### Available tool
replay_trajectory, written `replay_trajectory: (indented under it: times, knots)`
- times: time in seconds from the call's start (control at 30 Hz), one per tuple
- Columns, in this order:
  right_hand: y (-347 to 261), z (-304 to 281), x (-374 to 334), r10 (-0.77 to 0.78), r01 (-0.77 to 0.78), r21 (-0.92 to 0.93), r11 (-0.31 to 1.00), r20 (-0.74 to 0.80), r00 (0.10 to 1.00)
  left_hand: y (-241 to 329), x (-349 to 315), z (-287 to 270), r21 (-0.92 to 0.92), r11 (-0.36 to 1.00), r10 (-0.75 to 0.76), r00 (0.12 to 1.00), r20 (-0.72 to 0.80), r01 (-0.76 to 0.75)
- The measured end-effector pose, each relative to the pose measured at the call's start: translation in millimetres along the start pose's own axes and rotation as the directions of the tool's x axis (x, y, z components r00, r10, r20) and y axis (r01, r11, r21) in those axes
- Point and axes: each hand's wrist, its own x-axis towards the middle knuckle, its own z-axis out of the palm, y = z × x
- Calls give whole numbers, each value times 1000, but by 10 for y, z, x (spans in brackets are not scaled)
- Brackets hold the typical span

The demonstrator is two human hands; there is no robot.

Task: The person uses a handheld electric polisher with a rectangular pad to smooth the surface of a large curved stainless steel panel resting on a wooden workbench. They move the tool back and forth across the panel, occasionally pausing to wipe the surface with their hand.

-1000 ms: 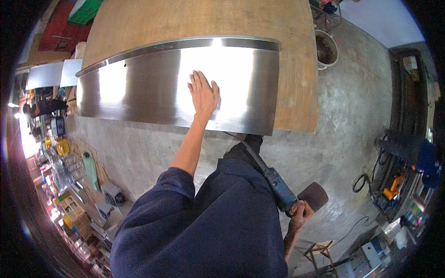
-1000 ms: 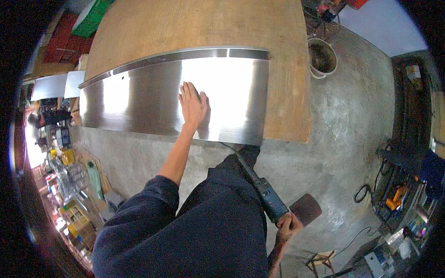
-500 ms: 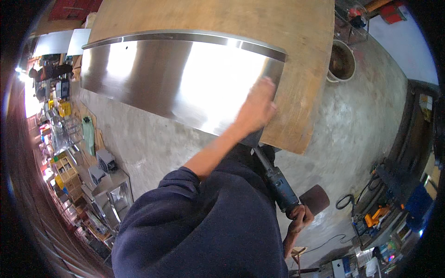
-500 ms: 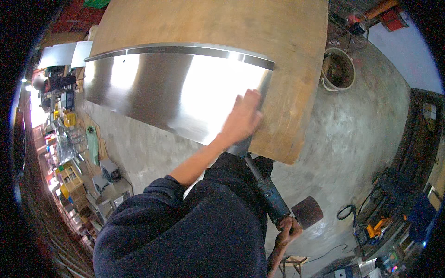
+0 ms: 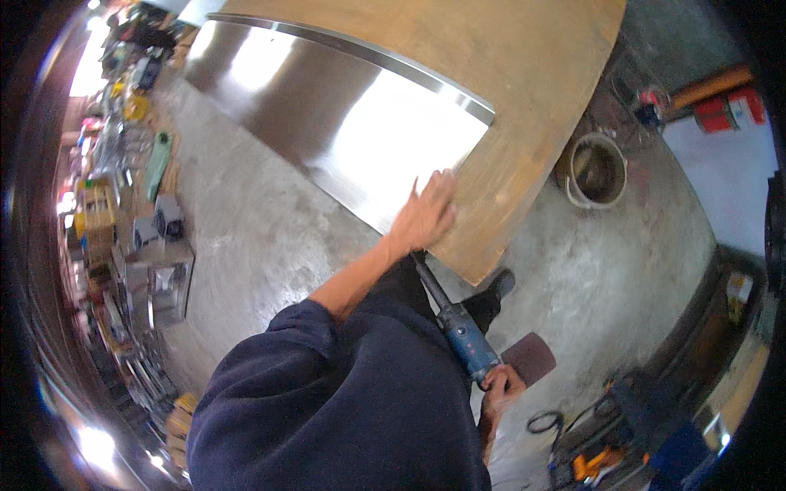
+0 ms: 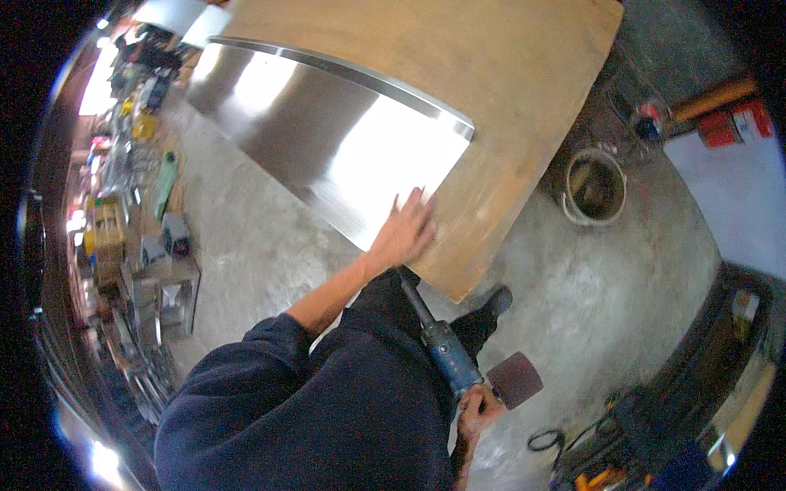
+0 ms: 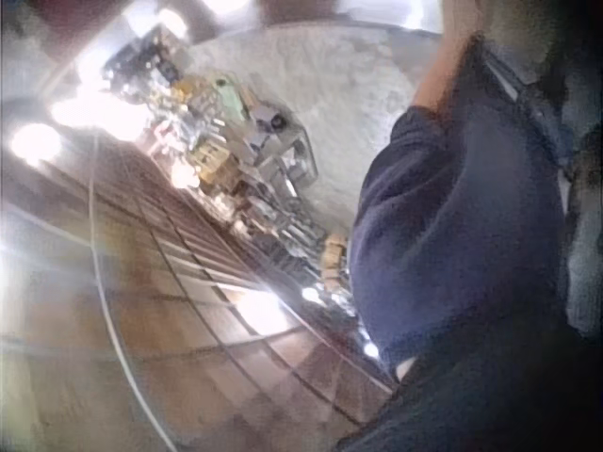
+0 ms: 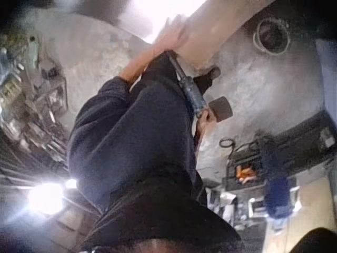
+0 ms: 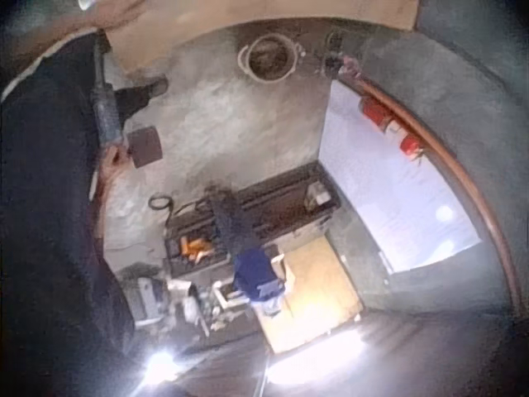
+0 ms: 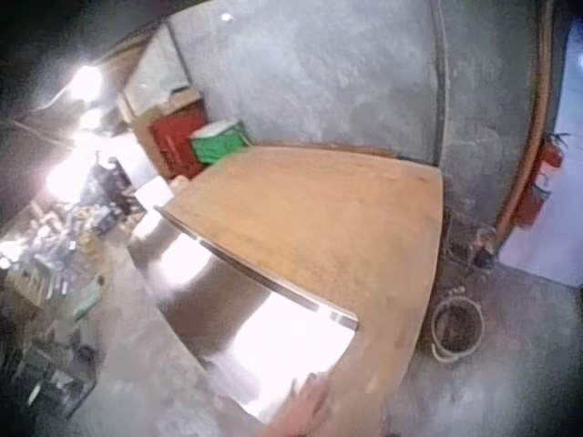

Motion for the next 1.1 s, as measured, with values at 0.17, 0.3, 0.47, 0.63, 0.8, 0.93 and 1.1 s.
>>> replay_trajectory:
  times: [0.17,0.3,0.47,0.63,0.8,0.93,1.1]
  knots:
    - [253,-518,484,-30,48,-106,993,164,986,998,-1282,282,-295,943,-180,982,-63,154]
    - [192,-913,791,-95,159,-241,957,254,962,1552,-1877,472,-276,934,-145,947,287,227]
    - [295,-1326,1071,-235,267,-124,956,226,945,2019,-1861,871,-246,953,-77,924,374,179]
    - [337,-1677,1233,-306,379,-245,892,290,907,2449,-1663,1134,-217,962,-76,926,371,165]
    - [194,-1813,1269,-296,390,-229,892,356,886,2688,-1497,1262,-173,982,-14,941,338,76]
    - [256,-1811,1283,-312,380,-136,915,361,879,2796,-1489,1388,-139,988,0,895,446,69]
    - [189,-1808,1215,-289,387,-180,905,408,866,2806,-1544,1516,-138,989,18,892,452,50]
